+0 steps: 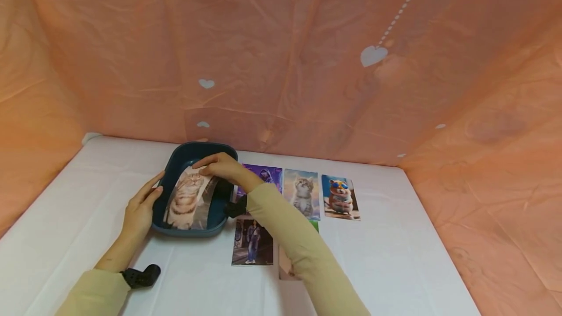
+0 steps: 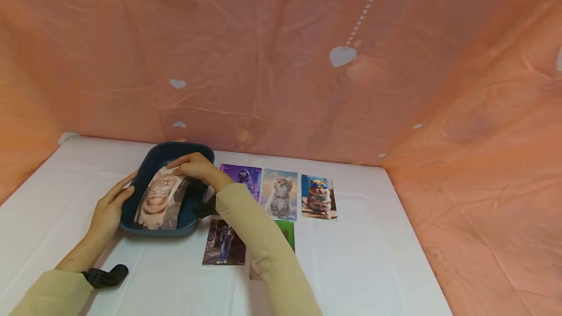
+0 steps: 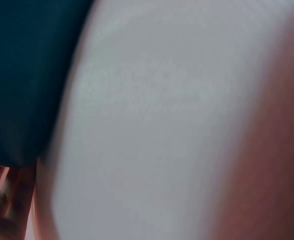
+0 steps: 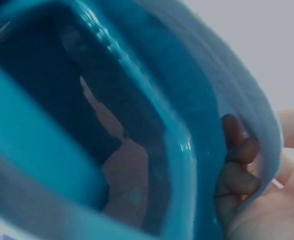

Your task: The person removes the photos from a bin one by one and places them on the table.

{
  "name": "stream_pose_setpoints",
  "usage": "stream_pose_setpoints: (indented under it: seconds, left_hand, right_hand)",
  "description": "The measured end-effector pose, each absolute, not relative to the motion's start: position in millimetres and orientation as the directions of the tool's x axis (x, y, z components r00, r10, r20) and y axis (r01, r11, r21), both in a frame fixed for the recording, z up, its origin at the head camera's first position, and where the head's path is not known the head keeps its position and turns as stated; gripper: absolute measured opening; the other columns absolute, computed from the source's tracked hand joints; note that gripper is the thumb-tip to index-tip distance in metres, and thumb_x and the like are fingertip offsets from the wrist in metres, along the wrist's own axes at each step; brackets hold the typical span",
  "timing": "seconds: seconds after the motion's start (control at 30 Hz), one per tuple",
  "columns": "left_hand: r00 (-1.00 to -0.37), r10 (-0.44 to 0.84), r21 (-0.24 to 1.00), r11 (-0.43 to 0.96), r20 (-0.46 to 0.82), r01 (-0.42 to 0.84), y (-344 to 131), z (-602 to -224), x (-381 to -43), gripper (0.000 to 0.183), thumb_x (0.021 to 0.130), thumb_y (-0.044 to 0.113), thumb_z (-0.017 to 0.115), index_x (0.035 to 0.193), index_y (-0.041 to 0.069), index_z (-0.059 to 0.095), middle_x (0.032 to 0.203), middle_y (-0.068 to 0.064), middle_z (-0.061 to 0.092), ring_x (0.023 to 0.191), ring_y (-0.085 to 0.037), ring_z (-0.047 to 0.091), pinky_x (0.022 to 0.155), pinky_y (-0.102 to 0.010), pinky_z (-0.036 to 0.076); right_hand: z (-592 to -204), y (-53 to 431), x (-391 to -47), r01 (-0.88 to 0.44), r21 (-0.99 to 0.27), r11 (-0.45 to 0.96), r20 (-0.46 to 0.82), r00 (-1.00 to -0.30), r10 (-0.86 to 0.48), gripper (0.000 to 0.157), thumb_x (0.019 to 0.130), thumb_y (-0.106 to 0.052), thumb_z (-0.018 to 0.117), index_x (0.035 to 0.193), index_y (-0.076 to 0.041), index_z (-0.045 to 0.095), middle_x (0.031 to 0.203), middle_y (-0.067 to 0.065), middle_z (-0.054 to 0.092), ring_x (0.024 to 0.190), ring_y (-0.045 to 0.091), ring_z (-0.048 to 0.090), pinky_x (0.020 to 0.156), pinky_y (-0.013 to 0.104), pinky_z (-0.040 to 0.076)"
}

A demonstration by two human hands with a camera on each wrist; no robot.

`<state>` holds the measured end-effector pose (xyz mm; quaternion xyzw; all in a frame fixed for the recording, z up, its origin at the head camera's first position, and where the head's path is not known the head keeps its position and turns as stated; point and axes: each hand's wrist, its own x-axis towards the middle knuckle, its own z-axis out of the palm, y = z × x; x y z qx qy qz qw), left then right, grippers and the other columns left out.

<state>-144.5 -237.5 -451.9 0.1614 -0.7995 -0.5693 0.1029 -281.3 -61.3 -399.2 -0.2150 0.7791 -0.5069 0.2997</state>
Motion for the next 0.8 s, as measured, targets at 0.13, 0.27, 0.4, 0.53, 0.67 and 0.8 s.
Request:
stream_pose_setpoints:
  seconds: [0.13, 0.27, 0.4, 0.53, 0.67, 0.8]
  left_hand:
    - [-0.933, -0.36, 0.944, 0.301, -0.018, -0.135, -238, -452, -144, 0.049, 0.102, 0.039, 0.039, 0.148, 0.021, 0.038, 0.14, -0.026, 0.042, 0.13, -0.038, 0.035, 0.108, -0.057, 0.024]
    - [-0.938, -0.346, 0.939, 0.317, -0.014, -0.131, -238, -453, -145, 0.049, 0.102, 0.04, 0.039, 0.148, 0.023, 0.038, 0.139, -0.025, 0.044, 0.127, -0.034, 0.038, 0.105, -0.051, 0.029]
    - [-0.937, -0.35, 0.928, 0.346, -0.008, -0.137, -239, -453, -147, 0.048, 0.101, 0.042, 0.041, 0.147, 0.026, 0.04, 0.13, -0.007, 0.053, 0.111, -0.005, 0.045, 0.095, -0.032, 0.035]
    - [-0.936, -0.351, 0.932, 0.338, -0.002, -0.129, -241, -453, -147, 0.048, 0.101, 0.042, 0.043, 0.146, 0.025, 0.042, 0.118, 0.014, 0.051, 0.103, 0.011, 0.037, 0.1, -0.037, 0.034]
    - [-0.938, -0.346, 0.936, 0.326, -0.015, -0.136, -243, -454, -148, 0.049, 0.101, 0.043, 0.043, 0.146, 0.025, 0.041, 0.132, 0.0, 0.051, 0.113, -0.001, 0.04, 0.107, -0.049, 0.028]
    - [-0.938, -0.346, 0.936, 0.323, -0.024, -0.143, -247, -456, -149, 0.05, 0.1, 0.045, 0.044, 0.146, 0.027, 0.041, 0.13, 0.007, 0.051, 0.115, -0.002, 0.039, 0.109, -0.052, 0.025]
  right_hand:
    - [-396, -53, -284, -0.046, -0.936, 0.348, -0.202, -0.739, -0.642, 0.027, 0.091, -0.01, 0.061, 0.117, -0.011, 0.07, 0.129, 0.004, 0.06, 0.103, 0.008, 0.057, 0.088, 0.026, 0.047]
    - [-392, -42, -287, -0.039, -0.96, 0.276, -0.157, -0.742, -0.652, 0.028, 0.093, -0.011, 0.059, 0.12, -0.011, 0.068, 0.134, 0.002, 0.057, 0.114, 0.013, 0.055, 0.089, 0.028, 0.047]
    - [-387, -30, -289, -0.024, -0.974, 0.224, -0.133, -0.742, -0.657, 0.029, 0.095, -0.01, 0.057, 0.123, -0.009, 0.066, 0.14, 0.002, 0.052, 0.092, 0.013, 0.056, 0.07, 0.027, 0.047]
    - [-384, -18, -290, -0.007, -0.98, 0.197, -0.128, -0.738, -0.662, 0.031, 0.097, -0.009, 0.055, 0.127, -0.005, 0.062, 0.147, 0.007, 0.045, 0.073, 0.014, 0.047, 0.056, 0.026, 0.042]
    - [-383, -4, -291, -0.014, -0.981, 0.192, -0.117, -0.746, -0.655, 0.032, 0.096, -0.01, 0.055, 0.127, -0.005, 0.062, 0.134, 0.006, 0.056, 0.058, 0.012, 0.04, 0.053, 0.027, 0.036]
    - [-384, 11, -294, -0.064, -0.975, 0.213, -0.102, -0.724, -0.682, 0.031, 0.097, -0.01, 0.054, 0.127, -0.005, 0.062, 0.125, 0.005, 0.061, 0.047, 0.016, 0.033, 0.049, 0.029, 0.035]
